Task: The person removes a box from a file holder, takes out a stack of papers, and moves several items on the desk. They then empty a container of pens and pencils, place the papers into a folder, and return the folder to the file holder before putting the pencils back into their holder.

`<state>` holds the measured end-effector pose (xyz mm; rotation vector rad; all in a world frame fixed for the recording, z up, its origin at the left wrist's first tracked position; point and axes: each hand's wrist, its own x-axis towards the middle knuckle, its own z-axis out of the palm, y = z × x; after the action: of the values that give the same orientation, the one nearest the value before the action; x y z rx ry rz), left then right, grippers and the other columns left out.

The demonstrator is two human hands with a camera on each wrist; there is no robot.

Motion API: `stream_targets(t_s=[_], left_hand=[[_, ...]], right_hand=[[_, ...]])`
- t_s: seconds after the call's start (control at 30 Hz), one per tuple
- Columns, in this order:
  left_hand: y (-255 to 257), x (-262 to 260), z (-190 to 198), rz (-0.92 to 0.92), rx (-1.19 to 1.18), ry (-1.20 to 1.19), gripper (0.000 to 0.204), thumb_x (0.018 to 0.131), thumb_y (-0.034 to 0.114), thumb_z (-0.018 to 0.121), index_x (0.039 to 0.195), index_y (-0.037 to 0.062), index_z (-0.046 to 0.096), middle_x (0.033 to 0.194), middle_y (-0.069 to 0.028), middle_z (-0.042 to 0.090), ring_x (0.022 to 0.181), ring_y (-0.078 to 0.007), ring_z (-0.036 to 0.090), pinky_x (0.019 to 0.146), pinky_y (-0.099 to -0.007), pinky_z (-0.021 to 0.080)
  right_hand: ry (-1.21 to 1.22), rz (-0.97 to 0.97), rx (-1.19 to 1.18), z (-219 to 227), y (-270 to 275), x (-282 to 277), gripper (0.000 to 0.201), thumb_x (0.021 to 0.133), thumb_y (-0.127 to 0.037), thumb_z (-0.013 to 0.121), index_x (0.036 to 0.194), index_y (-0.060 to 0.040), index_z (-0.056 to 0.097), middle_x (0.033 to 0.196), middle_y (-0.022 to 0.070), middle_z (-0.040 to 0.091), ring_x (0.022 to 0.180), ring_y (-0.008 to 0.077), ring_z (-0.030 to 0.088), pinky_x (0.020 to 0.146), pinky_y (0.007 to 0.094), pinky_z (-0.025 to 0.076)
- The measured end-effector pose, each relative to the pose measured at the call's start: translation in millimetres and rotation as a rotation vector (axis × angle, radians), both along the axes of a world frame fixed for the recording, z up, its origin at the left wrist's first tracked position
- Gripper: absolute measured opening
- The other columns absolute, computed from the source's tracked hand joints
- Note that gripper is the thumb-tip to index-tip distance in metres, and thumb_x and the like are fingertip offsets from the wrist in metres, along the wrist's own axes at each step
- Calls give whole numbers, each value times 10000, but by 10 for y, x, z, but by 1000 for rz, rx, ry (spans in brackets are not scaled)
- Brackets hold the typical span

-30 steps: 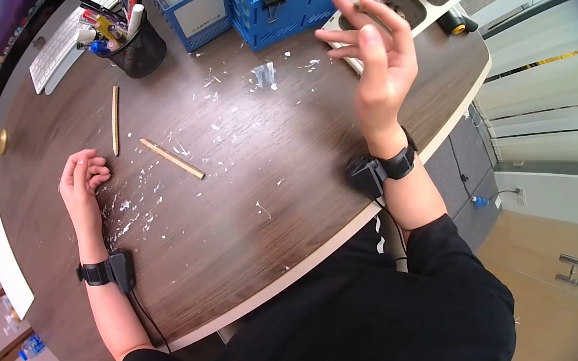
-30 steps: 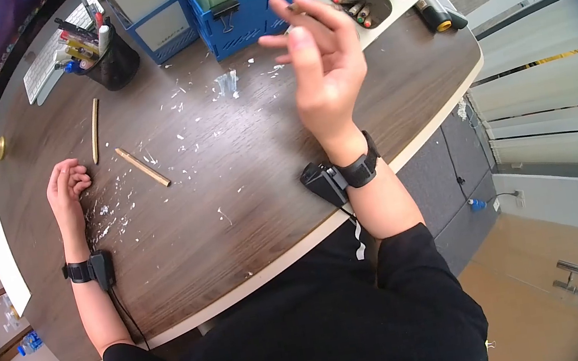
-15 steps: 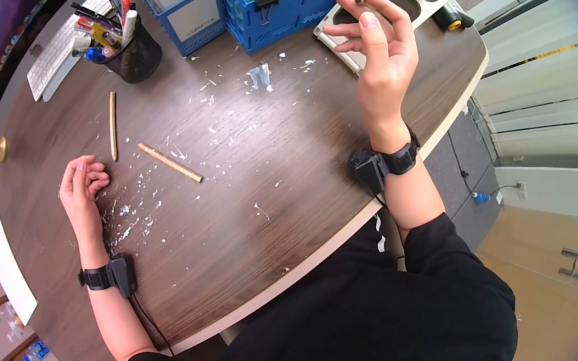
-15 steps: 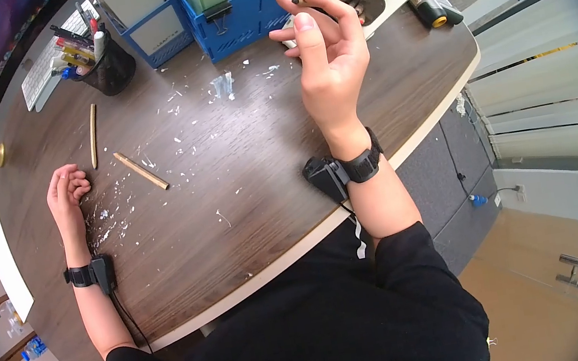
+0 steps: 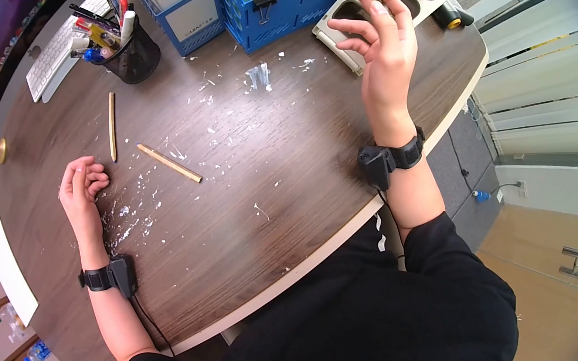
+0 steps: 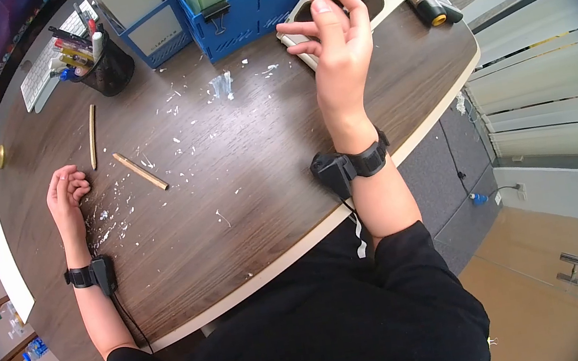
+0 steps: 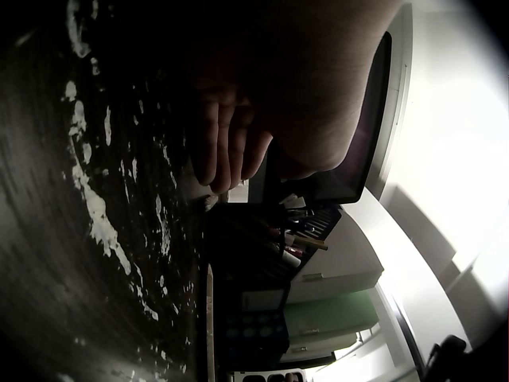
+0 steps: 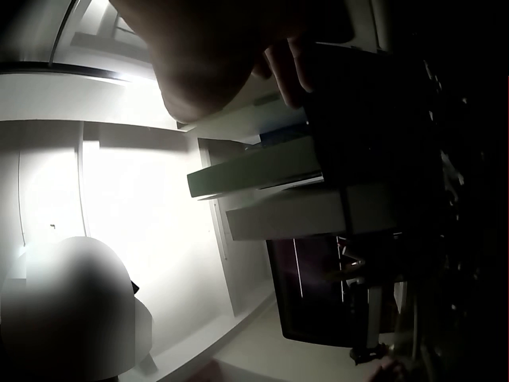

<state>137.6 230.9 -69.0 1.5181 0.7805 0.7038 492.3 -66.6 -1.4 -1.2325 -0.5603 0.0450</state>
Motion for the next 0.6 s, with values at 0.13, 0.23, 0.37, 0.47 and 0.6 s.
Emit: stream_targets(t_s=[0.13, 0.23, 0.37, 0.47, 0.6], left_hand=[[5, -2, -2, -4, -1, -2, 268, 1039, 217, 527, 1098, -18, 642, 908, -65, 663, 766, -96, 634, 691, -219, 529], [-6, 3, 5, -4, 3, 0, 269, 1036, 219, 531, 1099, -19, 641, 913, -64, 664, 771, -97, 634, 696, -220, 530], [-26, 1, 37, -11, 8, 48, 283, 1042, 248, 520, 1128, -3, 621, 933, -53, 659, 807, -96, 634, 721, -218, 519], [-44, 12, 58, -14, 11, 48, 279, 1040, 244, 521, 1117, -3, 627, 925, -55, 658, 801, -93, 631, 719, -217, 518], [-59, 16, 71, -16, 5, 41, 272, 1038, 237, 524, 1106, -2, 635, 919, -63, 661, 794, -93, 632, 713, -216, 522]], right_hand=[[47, 34, 109, -14, 9, 43, 649, 1006, -241, 538, 1477, 63, 210, 1351, 279, 548, 866, 284, 724, 640, 305, 593], [-49, 91, 28, -56, -20, 27, 583, 1013, -229, 532, 1460, 37, 270, 1199, 232, 650, 834, 238, 716, 652, 288, 570], [-127, 376, -290, -123, 85, -193, 276, 1002, -167, 585, 1208, 16, 603, 940, 112, 728, 752, 114, 667, 665, 236, 519], [-145, 661, -581, -221, 208, -441, 209, 953, -161, 663, 1100, -13, 678, 853, 49, 719, 734, 81, 636, 660, 244, 506], [-404, 849, -931, -194, 355, -740, 290, 869, -270, 705, 1034, -32, 692, 762, 76, 696, 638, 181, 634, 621, 314, 502]])
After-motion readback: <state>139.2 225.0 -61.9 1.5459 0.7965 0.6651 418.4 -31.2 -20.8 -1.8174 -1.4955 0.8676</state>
